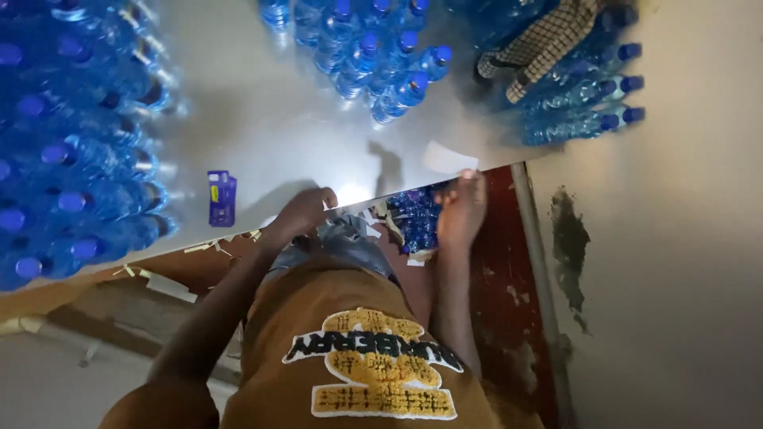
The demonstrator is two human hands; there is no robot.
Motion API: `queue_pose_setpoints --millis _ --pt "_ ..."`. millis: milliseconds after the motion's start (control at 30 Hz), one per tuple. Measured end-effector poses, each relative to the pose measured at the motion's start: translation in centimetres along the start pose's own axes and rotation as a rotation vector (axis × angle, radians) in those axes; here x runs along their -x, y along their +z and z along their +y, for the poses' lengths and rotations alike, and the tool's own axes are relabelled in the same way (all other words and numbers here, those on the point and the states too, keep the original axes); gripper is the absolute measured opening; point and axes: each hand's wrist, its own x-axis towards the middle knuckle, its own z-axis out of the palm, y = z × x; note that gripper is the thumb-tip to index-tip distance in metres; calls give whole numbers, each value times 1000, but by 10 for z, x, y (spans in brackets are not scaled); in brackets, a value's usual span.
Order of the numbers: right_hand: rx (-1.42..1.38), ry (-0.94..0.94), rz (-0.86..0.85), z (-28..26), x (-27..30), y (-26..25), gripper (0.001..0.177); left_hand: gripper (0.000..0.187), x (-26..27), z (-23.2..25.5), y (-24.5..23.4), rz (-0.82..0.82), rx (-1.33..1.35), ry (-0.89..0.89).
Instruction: Folding small paper inserts and applying labels to plastic water bottles in a production setting.
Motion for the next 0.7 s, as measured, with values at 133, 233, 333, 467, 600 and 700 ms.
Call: queue_pose_setpoints --millis 133,233,333,467,600,700 --pt "23 -100 9 1 -23 -34 15 90 -78 18 13 -210 -83 -28" --pt "37 -124 -24 -1 -7 -28 15 81 -162 48 21 73 35 91" --pt "122 -102 -124 -2 7 -10 29 84 -222 85 19 362 150 283" --pt "347 -122 -169 26 11 -7 15 72 -244 77 29 646 -44 431" --pt "174 -145 -253 82 -3 -15 37 74 -199 38 10 287 -136 203" --pt "137 24 -418 123 -15 -23 54 83 -135 33 -15 189 -21 -96"
